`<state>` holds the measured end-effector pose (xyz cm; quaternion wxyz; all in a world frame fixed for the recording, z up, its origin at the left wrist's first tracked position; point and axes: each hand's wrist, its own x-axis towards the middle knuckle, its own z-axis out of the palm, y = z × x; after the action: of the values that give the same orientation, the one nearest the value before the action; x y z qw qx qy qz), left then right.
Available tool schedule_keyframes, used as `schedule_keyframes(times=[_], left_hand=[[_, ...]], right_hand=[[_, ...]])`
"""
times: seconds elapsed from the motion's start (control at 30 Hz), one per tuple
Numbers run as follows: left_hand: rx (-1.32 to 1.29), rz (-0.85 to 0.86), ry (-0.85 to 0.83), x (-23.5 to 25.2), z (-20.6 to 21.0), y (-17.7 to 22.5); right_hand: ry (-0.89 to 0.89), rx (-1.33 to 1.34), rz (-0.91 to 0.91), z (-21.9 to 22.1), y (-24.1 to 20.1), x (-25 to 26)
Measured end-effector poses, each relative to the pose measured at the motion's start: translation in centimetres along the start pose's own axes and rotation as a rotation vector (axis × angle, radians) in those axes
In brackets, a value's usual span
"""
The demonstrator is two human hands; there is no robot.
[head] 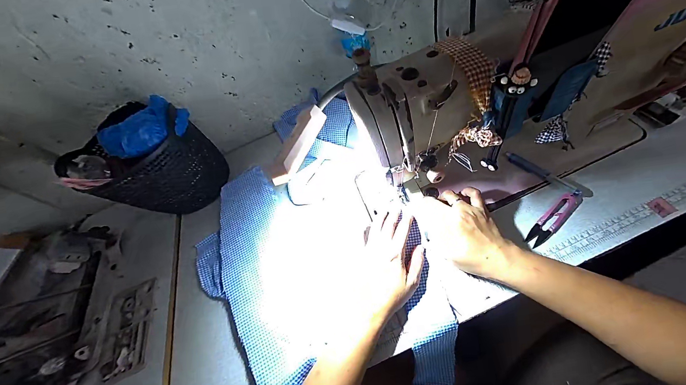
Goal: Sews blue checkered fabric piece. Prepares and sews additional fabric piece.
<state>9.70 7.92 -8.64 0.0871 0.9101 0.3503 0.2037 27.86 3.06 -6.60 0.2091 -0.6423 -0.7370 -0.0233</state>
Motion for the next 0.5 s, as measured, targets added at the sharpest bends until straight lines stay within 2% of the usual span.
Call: schedule_keyframes(times=[0.1,0.27,0.5], left_hand=[[0.034,-0.041,-0.045,0.44,-0.27,0.02],[0.019,-0.021,-0.012,0.55,-0.06,-0.16],[-0.014,-0.014,-0.005,0.52,0.13,-0.22]], right_hand=[[0.004,-0.071,0.016,0.38,-0.24,0.28],[0.038,-0.089,0.027,0.47,-0.51,0.21],[-0.029,-0.083,0.066,0.21,-0.75,0.37]])
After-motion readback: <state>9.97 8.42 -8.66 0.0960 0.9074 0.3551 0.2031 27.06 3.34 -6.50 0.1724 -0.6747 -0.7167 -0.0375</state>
